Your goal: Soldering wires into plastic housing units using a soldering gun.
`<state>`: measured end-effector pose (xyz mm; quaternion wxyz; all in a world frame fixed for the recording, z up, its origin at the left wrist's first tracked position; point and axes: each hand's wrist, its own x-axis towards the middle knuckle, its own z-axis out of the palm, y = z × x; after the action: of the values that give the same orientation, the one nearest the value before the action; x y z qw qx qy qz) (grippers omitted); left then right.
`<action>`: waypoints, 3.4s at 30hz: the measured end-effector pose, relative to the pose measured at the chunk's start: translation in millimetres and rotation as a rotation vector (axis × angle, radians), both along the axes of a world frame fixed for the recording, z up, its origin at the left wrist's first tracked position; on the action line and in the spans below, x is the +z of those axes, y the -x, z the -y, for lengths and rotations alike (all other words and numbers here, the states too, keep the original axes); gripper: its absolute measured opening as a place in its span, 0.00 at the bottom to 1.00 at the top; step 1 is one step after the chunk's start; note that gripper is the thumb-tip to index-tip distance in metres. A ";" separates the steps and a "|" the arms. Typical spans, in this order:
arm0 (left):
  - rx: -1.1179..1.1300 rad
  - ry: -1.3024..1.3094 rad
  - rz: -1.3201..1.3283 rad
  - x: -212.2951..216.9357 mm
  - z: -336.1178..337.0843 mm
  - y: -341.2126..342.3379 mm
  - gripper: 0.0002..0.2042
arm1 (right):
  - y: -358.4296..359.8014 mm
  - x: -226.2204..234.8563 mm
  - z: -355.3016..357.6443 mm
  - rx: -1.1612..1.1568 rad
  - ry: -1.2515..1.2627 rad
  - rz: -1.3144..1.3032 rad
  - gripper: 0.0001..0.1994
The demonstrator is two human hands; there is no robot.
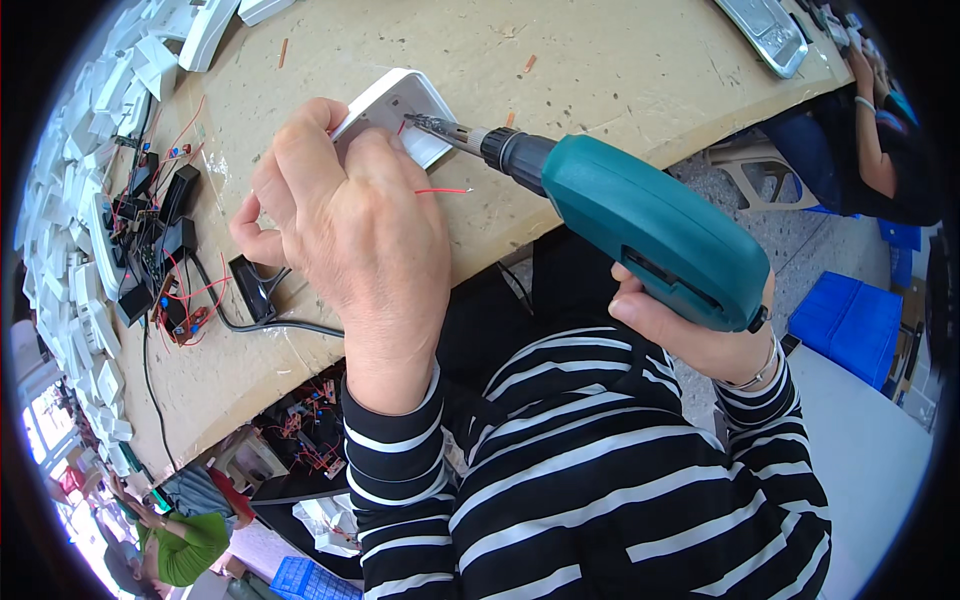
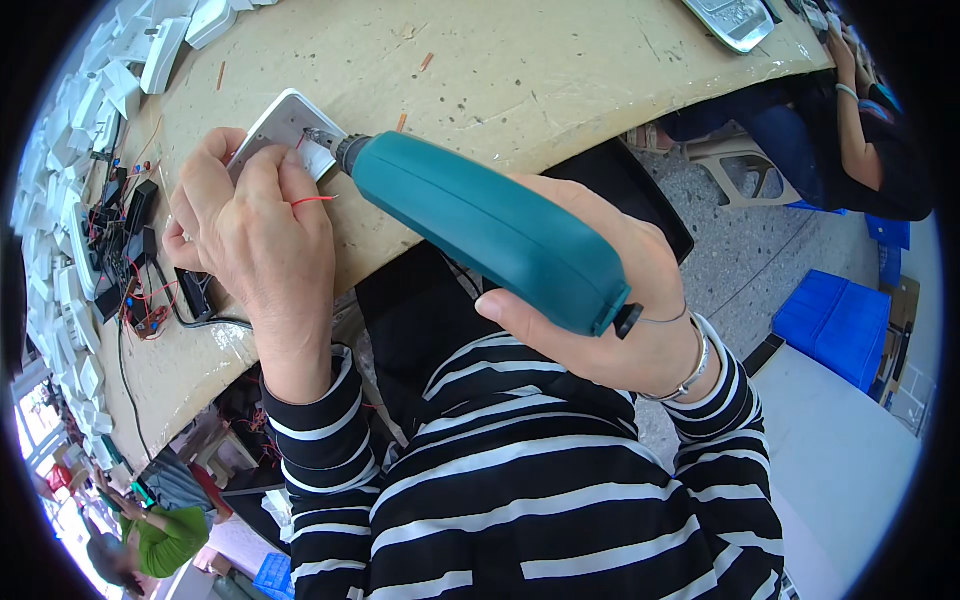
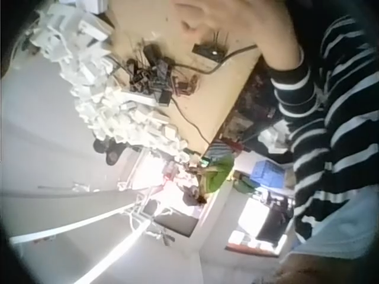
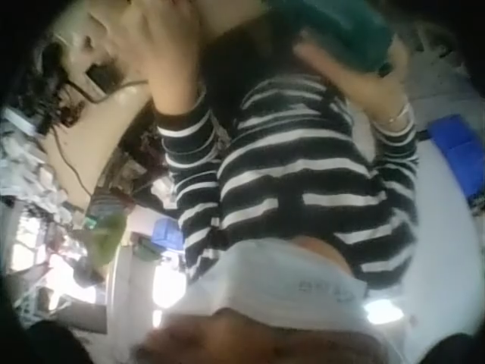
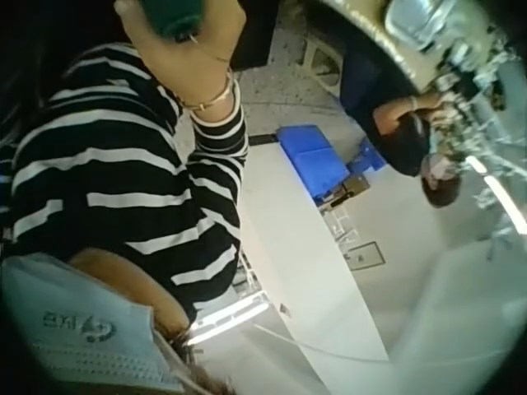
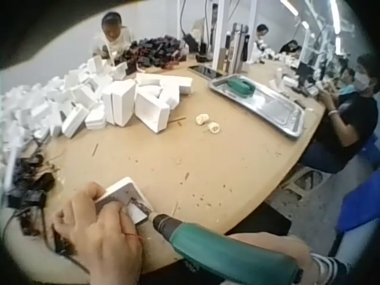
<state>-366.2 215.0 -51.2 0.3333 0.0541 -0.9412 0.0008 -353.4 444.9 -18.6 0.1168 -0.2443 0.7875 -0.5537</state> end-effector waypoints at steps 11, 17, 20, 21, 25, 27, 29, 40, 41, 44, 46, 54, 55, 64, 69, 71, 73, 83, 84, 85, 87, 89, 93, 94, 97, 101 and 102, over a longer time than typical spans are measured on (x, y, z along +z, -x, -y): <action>-0.005 -0.007 -0.010 -1.1 1.1 -0.3 0.03 | -3.3 1.1 0.1 0.010 -0.086 -0.067 0.28; 0.021 0.022 0.007 0.4 1.9 -0.2 0.02 | -5.9 -0.4 1.6 -0.024 -0.010 0.035 0.28; 0.023 0.021 0.016 -0.4 0.7 -0.2 0.03 | -8.6 -1.6 -0.2 -0.033 0.002 0.054 0.29; 0.012 0.004 0.004 -0.7 0.0 -0.1 0.03 | -8.9 -1.3 0.0 -0.037 0.002 0.061 0.29; 0.011 -0.003 0.004 0.1 -0.5 -0.3 0.04 | -10.7 -1.2 0.5 -0.052 0.027 0.106 0.30; -0.005 0.002 -0.011 -1.3 0.6 0.1 0.04 | -10.9 -2.0 0.7 -0.053 0.028 0.103 0.30; -0.006 0.001 -0.015 -1.1 0.8 0.2 0.04 | -10.8 -2.4 1.2 -0.053 0.030 0.101 0.30; -0.003 -0.001 -0.019 -0.5 0.1 0.3 0.04 | -9.9 -4.5 2.9 -0.041 0.042 0.077 0.29; -0.002 -0.005 -0.010 -0.2 0.0 0.2 0.04 | -10.0 -4.2 2.4 -0.041 0.042 0.077 0.29; 0.001 -0.011 0.002 0.0 -0.3 -0.2 0.04 | -10.9 -3.5 1.5 -0.039 0.020 0.071 0.29; 0.004 -0.012 0.004 0.1 -0.6 -0.2 0.04 | -10.5 -4.1 1.6 -0.036 0.033 0.066 0.29; -0.001 -0.008 0.000 0.0 -1.0 -0.3 0.03 | -13.1 -2.4 0.6 -0.066 0.042 0.128 0.30; -0.001 -0.008 -0.001 0.0 -0.9 -0.3 0.03 | -15.1 -1.4 1.3 -0.116 0.060 0.211 0.30; -0.014 0.000 -0.021 -0.6 -1.1 0.3 0.03 | -19.0 -5.3 -14.0 -0.081 0.048 0.064 0.24; -0.014 -0.002 -0.019 -0.7 -2.4 -0.6 0.03 | -23.2 -3.6 -23.1 -0.039 0.168 0.142 0.24; -0.013 -0.009 -0.015 -0.1 -2.3 -0.9 0.03 | -19.8 -1.7 -25.9 0.064 0.175 0.147 0.25; -0.014 -0.019 -0.008 1.0 -3.2 -1.1 0.03 | -18.4 1.1 -26.8 0.078 0.169 0.116 0.25; 0.003 0.000 -0.008 -0.2 -2.7 -0.4 0.03 | -23.1 1.5 -27.5 0.027 0.204 0.191 0.26; 0.006 0.002 -0.003 -0.4 -2.8 -0.3 0.03 | -23.7 1.2 -27.8 0.029 0.210 0.195 0.26; 0.005 0.002 -0.002 -0.3 -3.0 -0.3 0.03 | -24.1 0.7 -28.0 0.032 0.215 0.198 0.26; 0.006 -0.001 0.002 0.5 -3.3 -0.5 0.03 | -24.4 -2.7 -29.3 0.037 0.212 0.173 0.26; 0.005 -0.001 0.003 0.9 -3.2 -0.4 0.03 | -24.8 -6.2 -31.3 0.043 0.209 0.149 0.26; -0.002 -0.005 0.006 1.4 -2.2 -0.6 0.03 | -24.8 -9.0 -31.8 0.016 0.132 0.138 0.26; -0.001 -0.004 0.007 1.4 -1.8 -0.8 0.03 | -24.4 -9.5 -31.2 0.014 0.118 0.141 0.27; -0.005 -0.011 0.011 0.9 -1.7 -0.2 0.03 | -25.9 -11.5 -30.9 -0.024 0.081 0.197 0.27; 0.007 -0.004 0.018 2.1 -2.2 -0.5 0.02 | -22.3 -12.8 -31.7 0.021 0.037 0.166 0.28; 0.012 0.001 0.021 2.3 -2.0 -0.7 0.02 | -22.1 -13.5 -31.8 0.028 0.028 0.157 0.27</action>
<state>-365.4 217.1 -49.0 0.3237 0.0598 -0.9443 0.0038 -331.2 476.7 -32.1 0.1823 -0.2127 0.7646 -0.5804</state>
